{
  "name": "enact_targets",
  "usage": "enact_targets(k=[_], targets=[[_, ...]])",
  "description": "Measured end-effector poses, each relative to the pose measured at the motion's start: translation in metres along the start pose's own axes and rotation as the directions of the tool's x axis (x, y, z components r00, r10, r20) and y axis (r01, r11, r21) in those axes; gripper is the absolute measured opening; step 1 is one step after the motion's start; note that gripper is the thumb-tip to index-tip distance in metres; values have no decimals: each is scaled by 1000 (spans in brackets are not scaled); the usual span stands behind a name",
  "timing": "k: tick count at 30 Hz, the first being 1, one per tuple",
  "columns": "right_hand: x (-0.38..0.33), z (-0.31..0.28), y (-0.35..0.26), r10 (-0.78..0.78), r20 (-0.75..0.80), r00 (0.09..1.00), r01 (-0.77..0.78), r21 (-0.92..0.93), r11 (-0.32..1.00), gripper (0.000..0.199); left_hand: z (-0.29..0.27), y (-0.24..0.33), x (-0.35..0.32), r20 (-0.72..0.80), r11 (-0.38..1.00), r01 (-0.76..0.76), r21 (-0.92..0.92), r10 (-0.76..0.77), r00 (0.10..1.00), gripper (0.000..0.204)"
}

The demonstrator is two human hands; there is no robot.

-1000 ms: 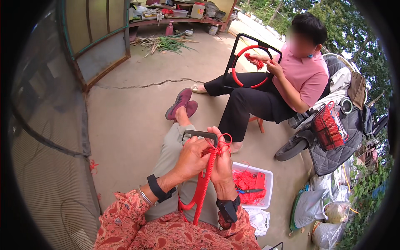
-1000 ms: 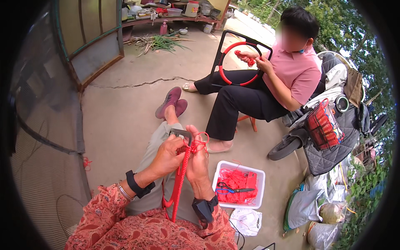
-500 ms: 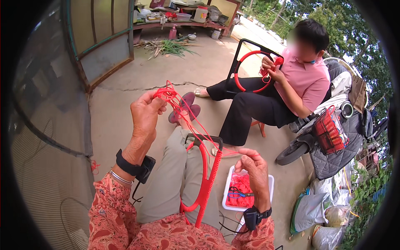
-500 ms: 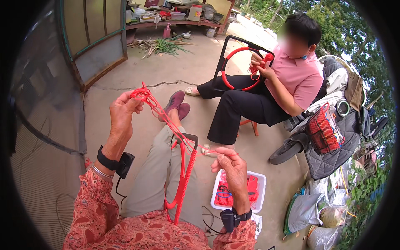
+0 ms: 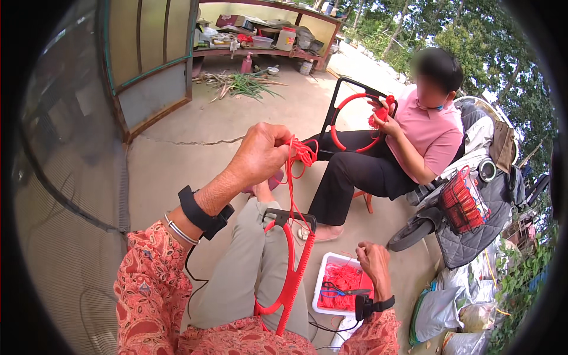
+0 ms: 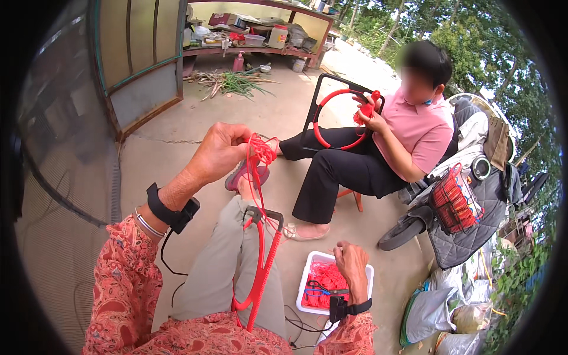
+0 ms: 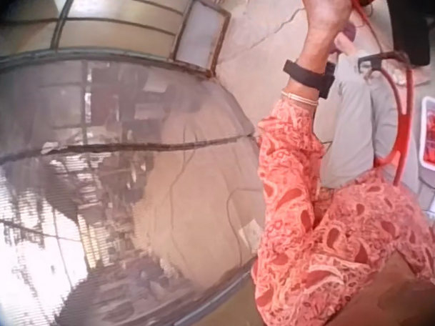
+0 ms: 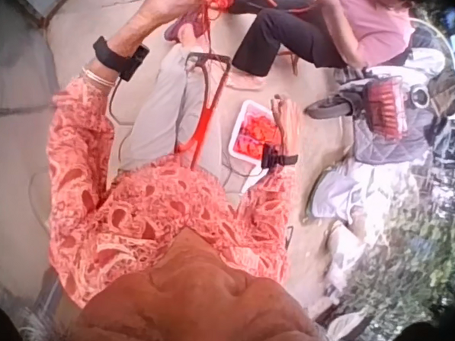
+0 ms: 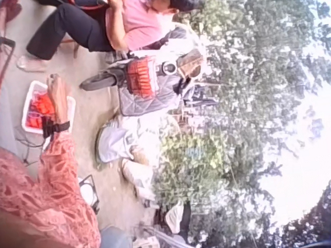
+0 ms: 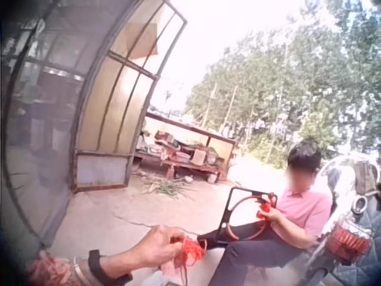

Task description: The person is weaving or knotting red cord onto a black frame to create a circular net or craft item.

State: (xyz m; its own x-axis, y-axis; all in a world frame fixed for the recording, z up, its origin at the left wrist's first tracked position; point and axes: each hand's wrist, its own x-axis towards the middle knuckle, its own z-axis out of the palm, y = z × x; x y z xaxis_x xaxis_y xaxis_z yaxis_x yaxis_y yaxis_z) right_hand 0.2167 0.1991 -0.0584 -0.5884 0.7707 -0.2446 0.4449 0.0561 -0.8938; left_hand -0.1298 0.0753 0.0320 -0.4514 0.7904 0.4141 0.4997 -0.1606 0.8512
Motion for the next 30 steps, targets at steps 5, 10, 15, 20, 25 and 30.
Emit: enact_targets(k=[5,10,15,20,25,30], targets=[[-2,33,-75,-288,-32,957,290,92,953,45,18,24,-2,98,975,8,-220,14,995,11],[18,59,-150,-626,-34,779,621,182,763,58,32,64,-9,179,942,-148,-302,209,962,11],[14,60,-172,-697,35,717,687,139,713,59,39,70,-11,131,947,-263,-184,289,948,20],[14,2,-154,-622,53,781,573,337,747,36,40,66,-14,210,905,-178,-386,274,938,21],[6,-109,-133,-517,-286,807,585,508,632,25,57,-4,-66,130,761,411,-502,-403,906,12],[-46,-273,-84,-425,-426,799,589,698,408,28,84,-28,-122,292,545,605,-581,-554,779,15]])
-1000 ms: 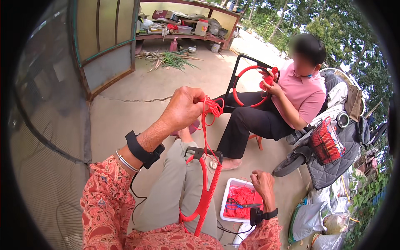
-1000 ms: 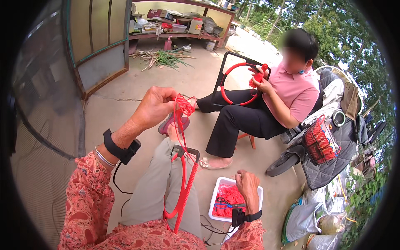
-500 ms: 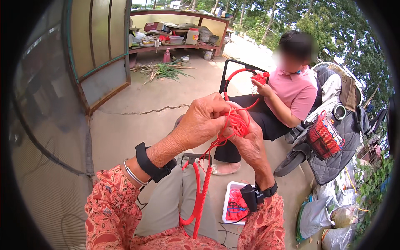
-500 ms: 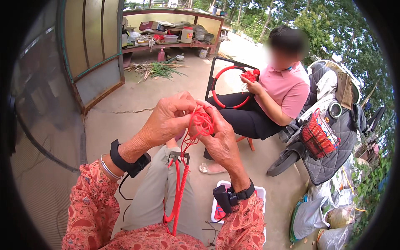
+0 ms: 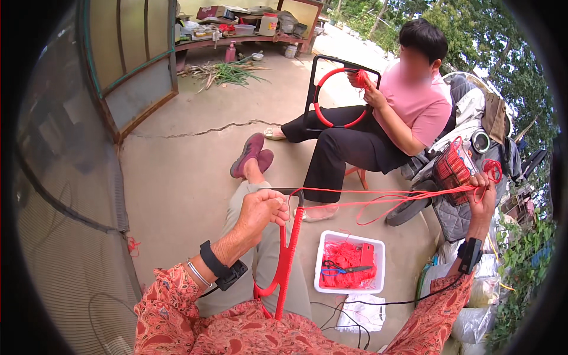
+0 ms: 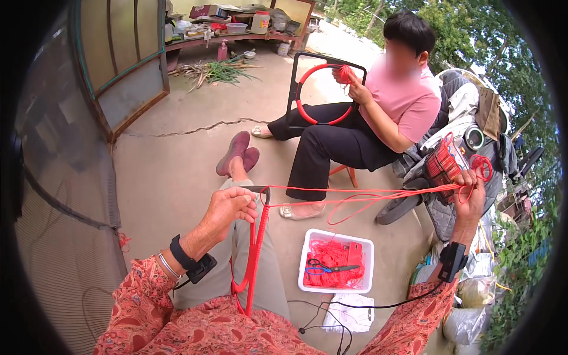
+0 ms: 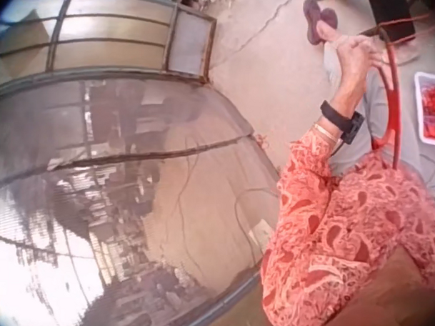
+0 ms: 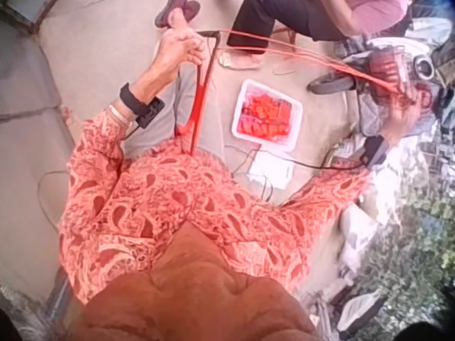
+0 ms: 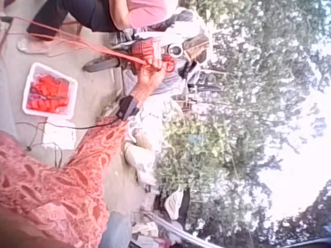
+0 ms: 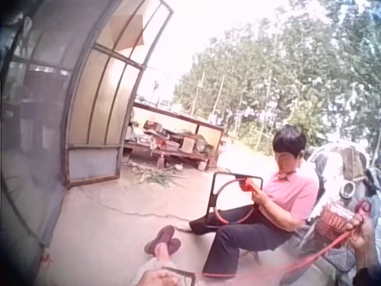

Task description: The person is weaving or knotting red cord onto a black frame to create a circular net or craft item.

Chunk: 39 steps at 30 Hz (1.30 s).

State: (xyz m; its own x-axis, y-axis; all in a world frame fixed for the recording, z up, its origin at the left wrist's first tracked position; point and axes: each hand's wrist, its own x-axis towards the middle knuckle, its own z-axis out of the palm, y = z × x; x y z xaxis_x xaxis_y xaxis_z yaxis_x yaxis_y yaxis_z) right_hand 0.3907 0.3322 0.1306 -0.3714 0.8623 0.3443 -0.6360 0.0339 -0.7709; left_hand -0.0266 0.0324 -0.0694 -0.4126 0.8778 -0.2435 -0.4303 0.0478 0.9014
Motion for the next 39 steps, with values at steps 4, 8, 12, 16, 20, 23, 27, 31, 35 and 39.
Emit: enact_targets(k=[4,8,12,16,20,23,27,31,35,39], targets=[[-13,-75,-48,-53,-146,988,50,-30,998,25,12,-19,-6,193,981,99,-168,-66,979,23],[-42,-76,0,50,-175,983,-46,24,999,18,29,-24,-4,304,899,257,-354,-150,941,30],[-68,-88,29,106,-219,970,-98,48,994,34,35,-33,-1,406,836,282,-470,-79,910,27],[-92,12,152,315,-137,939,-303,100,948,24,36,-36,-3,391,846,264,-462,-73,918,23],[-109,81,265,587,162,793,-609,203,767,10,37,-41,-10,369,884,214,-417,-51,928,23],[-112,112,312,679,268,684,-715,61,696,12,47,-42,-20,376,891,202,-407,-38,926,23],[-110,118,353,690,259,676,-690,-106,716,23,59,-40,-29,347,919,157,-362,-24,937,24],[-110,132,367,676,276,683,-565,-388,729,32,65,-41,-33,341,929,155,-336,-33,939,24],[-102,131,375,752,287,594,-615,-440,654,37,62,-42,-30,299,936,162,-313,-65,952,25],[-104,126,379,645,270,715,-466,-503,728,33,62,-42,-28,307,921,183,-345,-73,949,26]])
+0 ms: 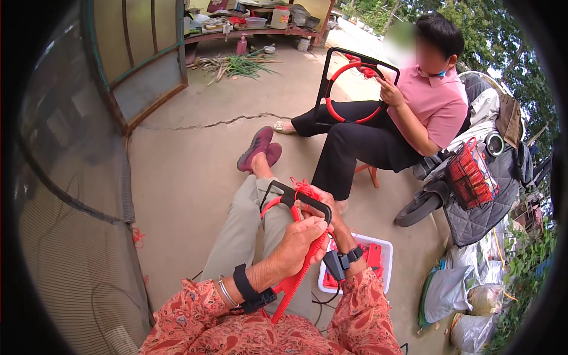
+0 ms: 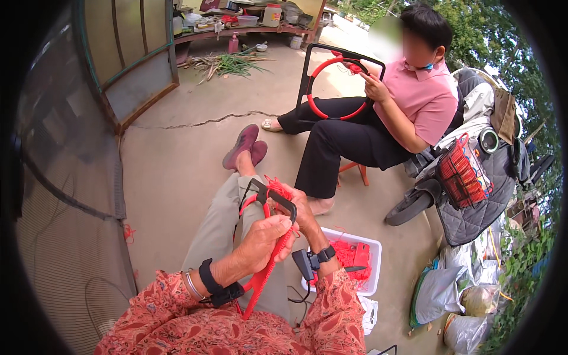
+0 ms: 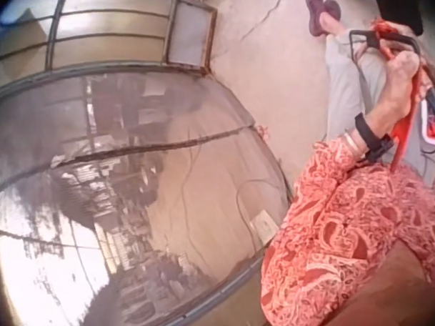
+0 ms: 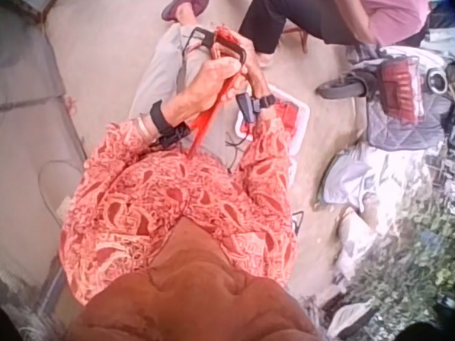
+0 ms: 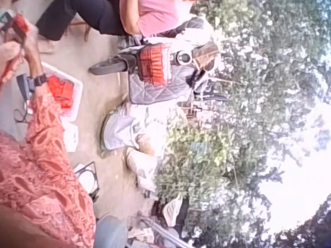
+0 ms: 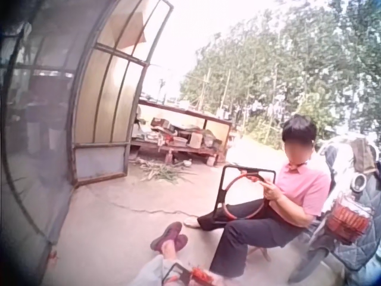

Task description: The person is weaving or knotting red cord onto a black frame to create a circular net or craft item.

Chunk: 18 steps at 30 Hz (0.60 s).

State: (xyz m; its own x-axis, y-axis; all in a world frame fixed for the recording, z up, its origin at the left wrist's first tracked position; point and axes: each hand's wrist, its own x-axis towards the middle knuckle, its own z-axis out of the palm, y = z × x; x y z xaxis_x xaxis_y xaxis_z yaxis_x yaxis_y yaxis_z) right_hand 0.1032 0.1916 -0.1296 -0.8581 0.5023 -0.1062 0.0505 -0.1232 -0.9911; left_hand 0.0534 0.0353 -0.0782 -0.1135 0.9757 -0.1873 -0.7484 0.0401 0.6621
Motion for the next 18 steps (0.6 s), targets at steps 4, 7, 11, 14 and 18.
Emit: enact_targets(k=[4,7,11,14,18], targets=[[-1,1,7,-156,-136,978,135,-150,979,25,1,1,1,10,1000,28,-5,-28,1000,26],[0,3,9,-192,-165,967,151,-232,961,19,1,2,3,-12,1000,28,11,-28,1000,27],[-3,5,10,-141,-184,973,130,-73,989,17,-2,7,3,0,999,41,19,-41,999,26],[-4,-1,1,-157,-215,964,172,54,984,13,-8,13,6,44,999,29,31,-30,999,27],[-20,-17,-39,-93,-367,926,138,98,986,16,-33,17,3,-4,997,-73,-22,73,997,28]])
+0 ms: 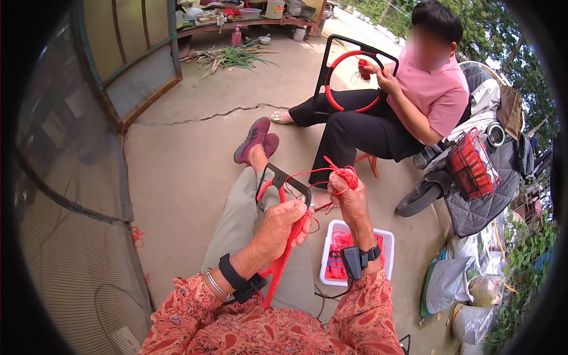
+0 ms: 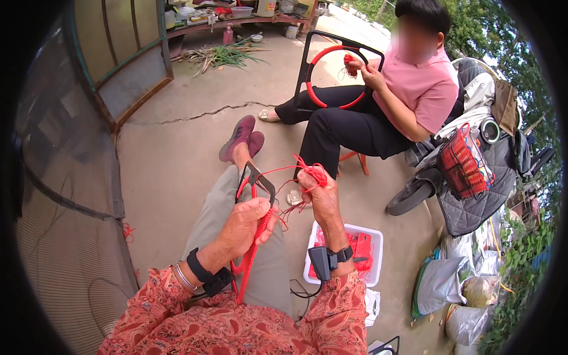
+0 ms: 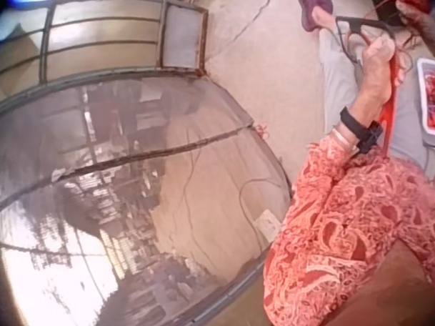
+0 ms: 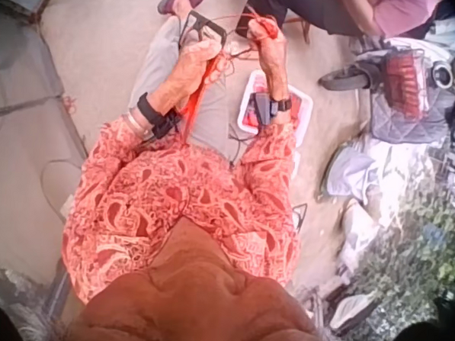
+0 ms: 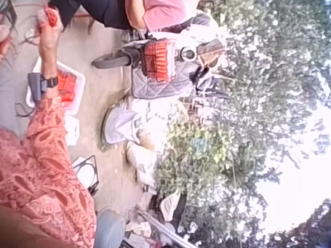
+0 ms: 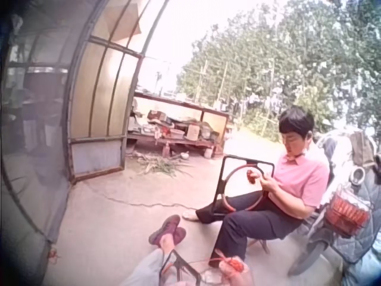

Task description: The person is weaving or knotting red cord onto a black frame to create a circular net or craft item.

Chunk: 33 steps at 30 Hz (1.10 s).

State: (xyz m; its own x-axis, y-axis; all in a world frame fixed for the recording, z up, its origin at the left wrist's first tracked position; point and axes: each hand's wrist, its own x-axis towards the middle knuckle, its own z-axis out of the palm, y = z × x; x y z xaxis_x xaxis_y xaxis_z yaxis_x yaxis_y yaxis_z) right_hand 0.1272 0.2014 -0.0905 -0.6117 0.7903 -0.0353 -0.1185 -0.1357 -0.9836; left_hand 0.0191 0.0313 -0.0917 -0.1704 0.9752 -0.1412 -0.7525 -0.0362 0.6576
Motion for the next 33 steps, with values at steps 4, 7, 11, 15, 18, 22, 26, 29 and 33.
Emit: enact_targets(k=[4,7,11,15,18,22,26,29,33], targets=[[-26,-49,-53,-147,-145,979,182,274,944,15,-9,-5,-5,-8,998,59,6,-59,998,28],[-52,-130,-82,-217,-95,972,232,565,792,17,-2,0,-4,26,999,41,-20,-41,999,27],[-101,-232,-115,-376,-237,896,434,650,624,20,8,12,-4,37,998,51,-33,-50,998,26],[-154,-271,-103,-384,-376,843,537,567,624,19,8,4,-2,48,994,91,-62,-88,995,26],[-159,-215,-59,-149,-346,926,354,662,661,17,11,3,-6,43,990,123,-72,-120,992,26],[-146,-111,6,42,-128,991,75,782,619,26,16,-3,0,72,978,195,-80,-190,979,25],[-133,-24,16,152,61,986,-141,792,593,26,16,-6,2,64,972,227,-56,-223,973,26],[-131,11,4,145,40,989,-146,471,870,27,16,-10,3,22,978,208,-24,-207,978,25],[-131,22,-1,174,-76,982,-169,70,983,23,23,-10,3,-28,980,199,-6,-199,980,24]])
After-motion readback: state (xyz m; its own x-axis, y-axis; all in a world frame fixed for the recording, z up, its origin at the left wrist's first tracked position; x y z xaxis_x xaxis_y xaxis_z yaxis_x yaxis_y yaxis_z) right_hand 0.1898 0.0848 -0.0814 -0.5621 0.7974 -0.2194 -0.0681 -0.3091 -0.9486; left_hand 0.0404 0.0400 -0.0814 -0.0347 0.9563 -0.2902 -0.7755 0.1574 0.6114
